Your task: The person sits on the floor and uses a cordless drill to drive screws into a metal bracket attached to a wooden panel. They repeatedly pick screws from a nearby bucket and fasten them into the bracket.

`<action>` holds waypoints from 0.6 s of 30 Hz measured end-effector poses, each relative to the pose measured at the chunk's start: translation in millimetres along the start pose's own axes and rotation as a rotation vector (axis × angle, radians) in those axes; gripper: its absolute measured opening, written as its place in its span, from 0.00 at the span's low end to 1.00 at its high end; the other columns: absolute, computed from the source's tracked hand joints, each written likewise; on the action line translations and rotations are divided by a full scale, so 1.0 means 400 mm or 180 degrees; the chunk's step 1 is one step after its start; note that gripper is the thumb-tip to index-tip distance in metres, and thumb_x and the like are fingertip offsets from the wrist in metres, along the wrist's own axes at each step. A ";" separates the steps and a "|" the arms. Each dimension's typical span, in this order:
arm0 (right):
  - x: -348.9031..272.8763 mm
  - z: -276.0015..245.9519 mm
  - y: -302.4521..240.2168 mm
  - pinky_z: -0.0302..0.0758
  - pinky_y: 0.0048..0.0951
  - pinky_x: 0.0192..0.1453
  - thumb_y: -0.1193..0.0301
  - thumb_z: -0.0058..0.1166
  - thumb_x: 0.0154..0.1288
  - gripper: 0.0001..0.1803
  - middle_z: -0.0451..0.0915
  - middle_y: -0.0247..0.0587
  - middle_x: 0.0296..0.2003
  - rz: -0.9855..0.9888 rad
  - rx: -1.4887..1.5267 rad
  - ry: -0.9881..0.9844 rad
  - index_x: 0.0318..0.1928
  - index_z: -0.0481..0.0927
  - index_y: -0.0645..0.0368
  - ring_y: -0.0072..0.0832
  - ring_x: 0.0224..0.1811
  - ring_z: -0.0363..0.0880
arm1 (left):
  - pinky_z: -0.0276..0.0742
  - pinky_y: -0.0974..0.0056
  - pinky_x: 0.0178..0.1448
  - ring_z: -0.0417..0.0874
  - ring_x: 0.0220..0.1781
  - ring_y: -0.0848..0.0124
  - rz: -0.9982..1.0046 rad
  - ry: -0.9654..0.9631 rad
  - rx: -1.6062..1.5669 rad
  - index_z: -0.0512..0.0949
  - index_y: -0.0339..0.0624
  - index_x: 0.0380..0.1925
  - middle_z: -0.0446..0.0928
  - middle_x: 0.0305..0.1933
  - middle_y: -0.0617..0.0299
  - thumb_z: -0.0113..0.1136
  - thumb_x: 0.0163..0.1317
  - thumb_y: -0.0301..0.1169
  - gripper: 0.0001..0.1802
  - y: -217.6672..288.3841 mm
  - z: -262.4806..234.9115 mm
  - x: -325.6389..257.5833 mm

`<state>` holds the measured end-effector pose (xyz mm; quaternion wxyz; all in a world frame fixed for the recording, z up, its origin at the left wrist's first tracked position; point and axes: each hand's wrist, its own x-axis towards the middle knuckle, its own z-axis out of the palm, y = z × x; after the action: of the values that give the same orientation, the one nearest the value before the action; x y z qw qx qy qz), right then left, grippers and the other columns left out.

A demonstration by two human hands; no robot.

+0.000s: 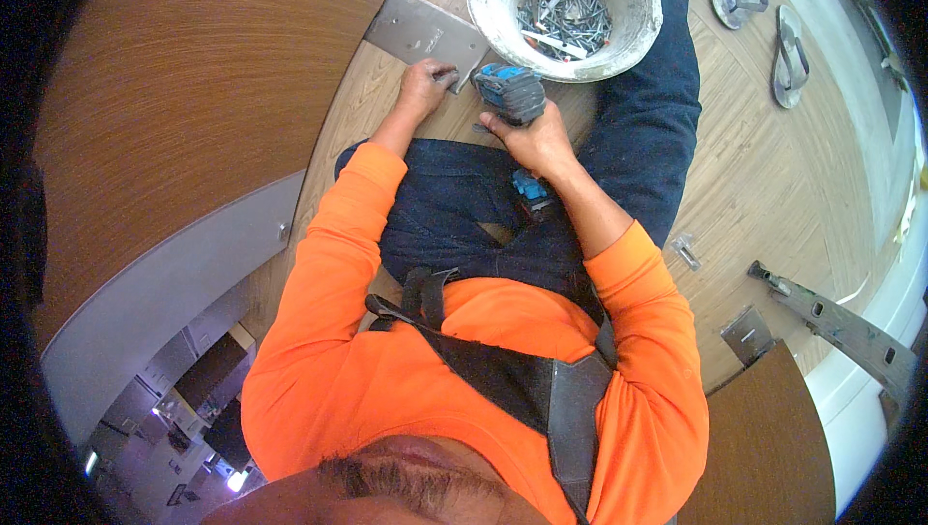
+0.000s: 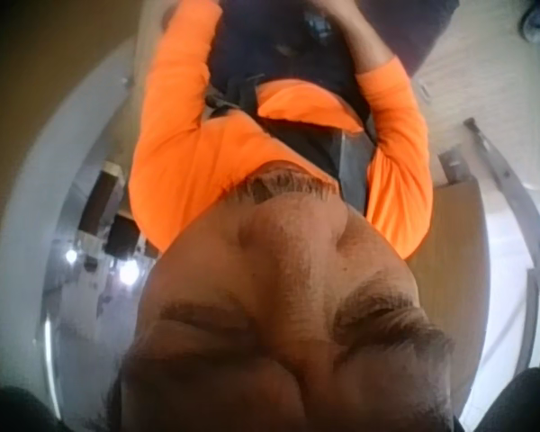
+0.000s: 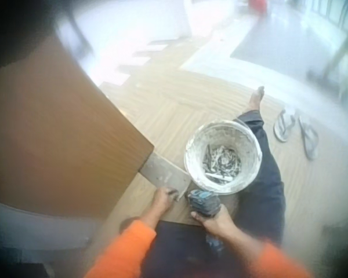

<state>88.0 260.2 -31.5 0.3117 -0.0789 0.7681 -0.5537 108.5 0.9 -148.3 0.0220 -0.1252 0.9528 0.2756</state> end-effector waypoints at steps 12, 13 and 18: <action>-0.039 0.032 -0.017 0.72 0.42 0.66 0.66 0.67 0.57 0.49 0.73 0.66 0.60 -0.0506 -0.0834 -0.0121 0.74 0.53 0.63 0.54 0.63 0.75 | 0.81 0.63 0.45 0.86 0.38 0.66 -0.0359 -0.0263 -0.0728 0.87 0.39 0.42 0.85 0.36 0.54 0.76 0.52 0.36 0.19 -0.008 0.010 0.010; -0.053 0.035 -0.029 0.73 0.46 0.64 0.70 0.64 0.58 0.50 0.71 0.70 0.59 -0.0656 -0.1138 -0.0227 0.75 0.48 0.64 0.61 0.60 0.74 | 0.81 0.64 0.46 0.86 0.38 0.66 -0.0425 -0.0295 -0.0893 0.87 0.39 0.43 0.85 0.36 0.54 0.75 0.53 0.35 0.19 -0.014 0.009 0.007; -0.096 0.085 -0.081 0.77 0.53 0.53 0.73 0.62 0.60 0.50 0.71 0.67 0.49 -0.0413 -0.1876 -0.0730 0.76 0.46 0.63 0.64 0.48 0.79 | 0.81 0.60 0.49 0.86 0.40 0.61 0.0002 -0.0123 -0.0655 0.88 0.42 0.41 0.85 0.38 0.53 0.71 0.56 0.35 0.14 -0.013 -0.005 0.002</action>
<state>130.4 238.6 6.2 0.3240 -0.2765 0.8487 -0.3136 108.9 -4.7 -149.5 0.0273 -0.1212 0.9189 0.3744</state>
